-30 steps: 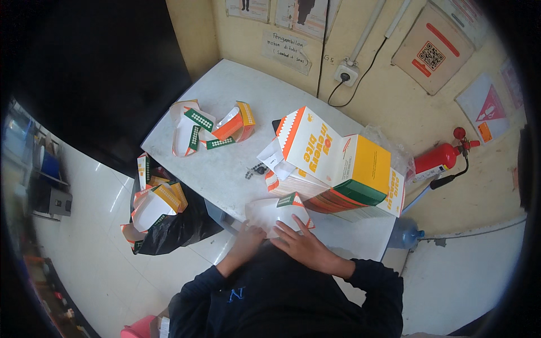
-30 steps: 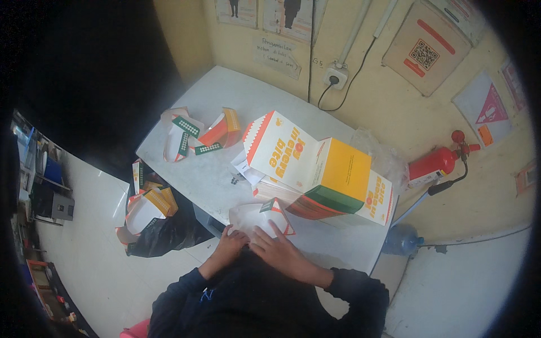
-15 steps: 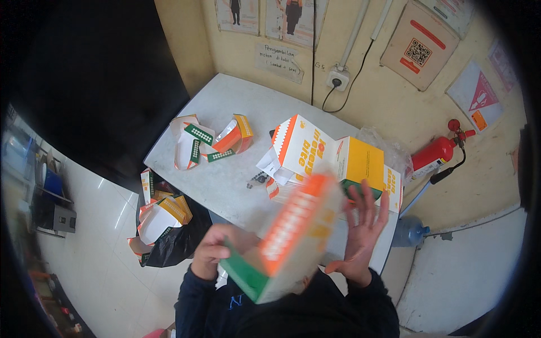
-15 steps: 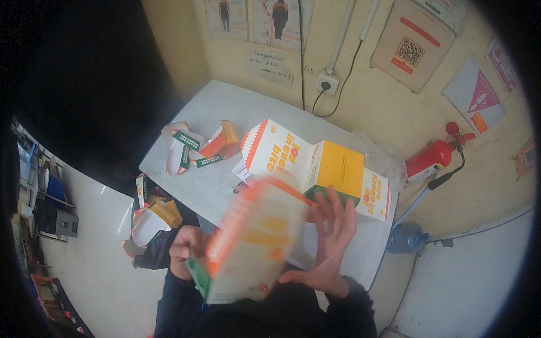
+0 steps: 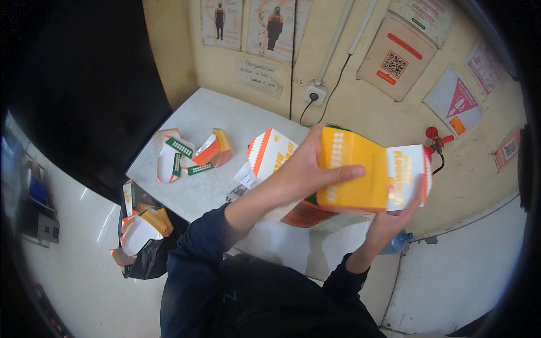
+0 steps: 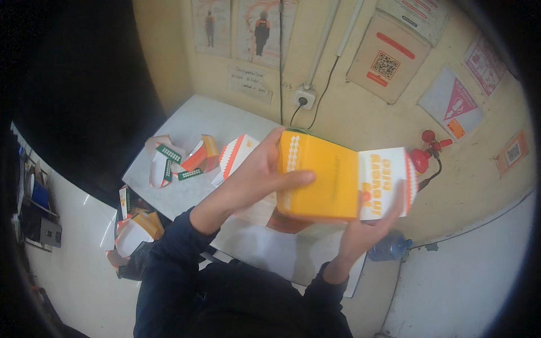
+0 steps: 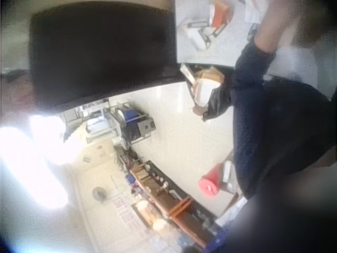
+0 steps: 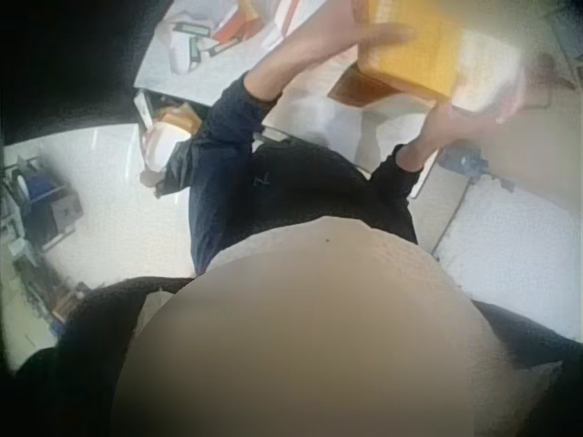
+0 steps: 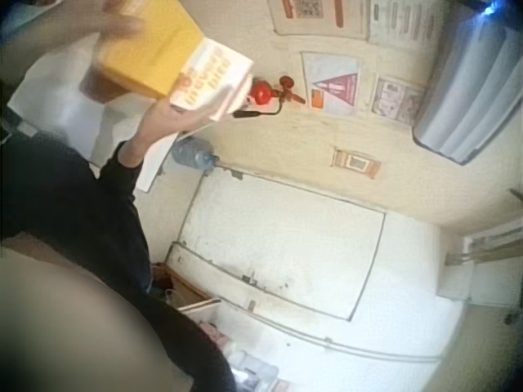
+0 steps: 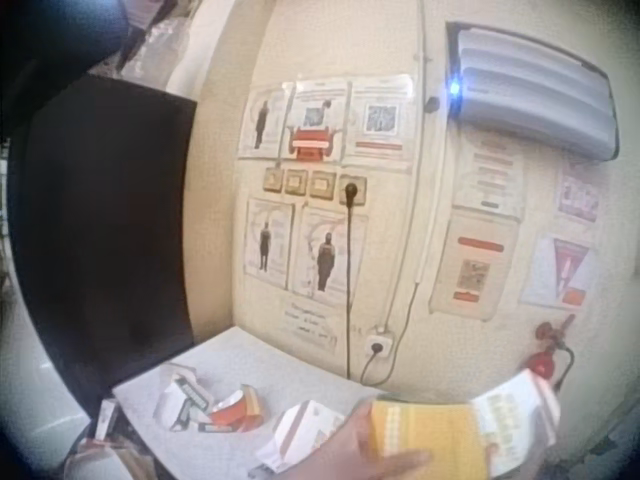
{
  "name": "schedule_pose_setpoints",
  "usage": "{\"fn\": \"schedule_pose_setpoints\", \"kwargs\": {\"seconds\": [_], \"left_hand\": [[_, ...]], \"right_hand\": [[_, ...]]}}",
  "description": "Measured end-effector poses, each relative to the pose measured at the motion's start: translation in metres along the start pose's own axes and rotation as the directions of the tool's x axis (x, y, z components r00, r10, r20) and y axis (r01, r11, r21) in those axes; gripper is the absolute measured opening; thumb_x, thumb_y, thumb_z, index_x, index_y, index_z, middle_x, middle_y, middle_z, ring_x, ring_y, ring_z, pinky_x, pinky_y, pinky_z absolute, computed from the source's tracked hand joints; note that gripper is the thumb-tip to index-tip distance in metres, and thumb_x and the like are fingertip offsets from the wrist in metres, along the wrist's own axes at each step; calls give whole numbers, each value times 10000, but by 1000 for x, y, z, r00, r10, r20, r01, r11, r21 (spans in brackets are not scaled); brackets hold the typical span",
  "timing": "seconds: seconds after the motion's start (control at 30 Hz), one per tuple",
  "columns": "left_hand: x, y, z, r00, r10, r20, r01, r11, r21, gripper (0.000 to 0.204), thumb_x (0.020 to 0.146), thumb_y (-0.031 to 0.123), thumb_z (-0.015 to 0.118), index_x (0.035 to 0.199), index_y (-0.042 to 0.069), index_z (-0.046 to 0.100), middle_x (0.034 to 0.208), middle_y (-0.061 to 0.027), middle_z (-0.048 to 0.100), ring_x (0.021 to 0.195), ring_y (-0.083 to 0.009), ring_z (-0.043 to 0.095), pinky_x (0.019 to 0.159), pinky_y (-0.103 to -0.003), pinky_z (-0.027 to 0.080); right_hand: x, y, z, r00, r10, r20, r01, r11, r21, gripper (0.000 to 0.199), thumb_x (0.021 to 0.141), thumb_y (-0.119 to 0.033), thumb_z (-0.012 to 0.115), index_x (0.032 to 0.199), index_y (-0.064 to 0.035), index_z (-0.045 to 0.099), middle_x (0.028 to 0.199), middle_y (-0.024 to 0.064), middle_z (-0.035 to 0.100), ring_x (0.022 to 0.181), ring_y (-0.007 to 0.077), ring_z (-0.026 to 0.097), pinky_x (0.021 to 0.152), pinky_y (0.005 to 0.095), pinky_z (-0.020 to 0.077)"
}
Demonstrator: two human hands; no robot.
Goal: The person assembles flat-packed cardboard boxes by folding and interlocking the flaps. They repeatedly pick up flat pieces, fold them into box shapes, and stack the finished boxes on a table.
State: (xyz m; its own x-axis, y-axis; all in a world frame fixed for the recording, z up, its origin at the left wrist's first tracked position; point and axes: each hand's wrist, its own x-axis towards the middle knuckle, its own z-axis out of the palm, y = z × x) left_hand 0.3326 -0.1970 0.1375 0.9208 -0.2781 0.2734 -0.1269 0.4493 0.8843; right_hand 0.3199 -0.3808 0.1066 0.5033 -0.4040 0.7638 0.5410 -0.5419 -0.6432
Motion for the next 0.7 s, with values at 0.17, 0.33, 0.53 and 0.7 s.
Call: {"fn": "schedule_pose_setpoints", "kwargs": {"seconds": [0.17,0.33,0.53,0.7], "left_hand": [[27,-54,-28,965,102,-243,133,609,782,525,877,420,540,1141,-30,469,1059,-176,566,1082,-276,473,998,-381,304],[20,-79,-42,969,124,-214,129,484,866,528,873,449,504,1125,-14,526,1071,-178,555,1108,-319,446,978,-411,250],[28,-59,-34,974,83,-211,177,301,937,595,868,519,451,1125,-8,554,1044,-169,562,1082,-315,449,987,-448,212],[39,-57,-37,980,-26,-196,197,211,958,666,853,576,422,1139,-9,563,1042,-168,558,1072,-322,447,995,-465,190]], "right_hand": [[-16,22,1,927,264,265,-259,964,-55,483,825,2,579,1285,2,433,1265,138,477,1167,226,454,983,337,348],[-18,58,-22,786,402,469,-445,895,-21,461,871,-55,531,1316,-14,419,1315,135,451,1193,218,429,1017,327,297],[-31,72,-52,793,416,446,-323,906,-273,537,871,-179,576,1353,-36,389,1417,160,330,1320,275,279,1061,398,221],[15,12,-42,860,-68,505,278,894,-352,741,740,-396,698,1358,-113,404,1459,184,224,1369,354,144,1070,511,157]]}}
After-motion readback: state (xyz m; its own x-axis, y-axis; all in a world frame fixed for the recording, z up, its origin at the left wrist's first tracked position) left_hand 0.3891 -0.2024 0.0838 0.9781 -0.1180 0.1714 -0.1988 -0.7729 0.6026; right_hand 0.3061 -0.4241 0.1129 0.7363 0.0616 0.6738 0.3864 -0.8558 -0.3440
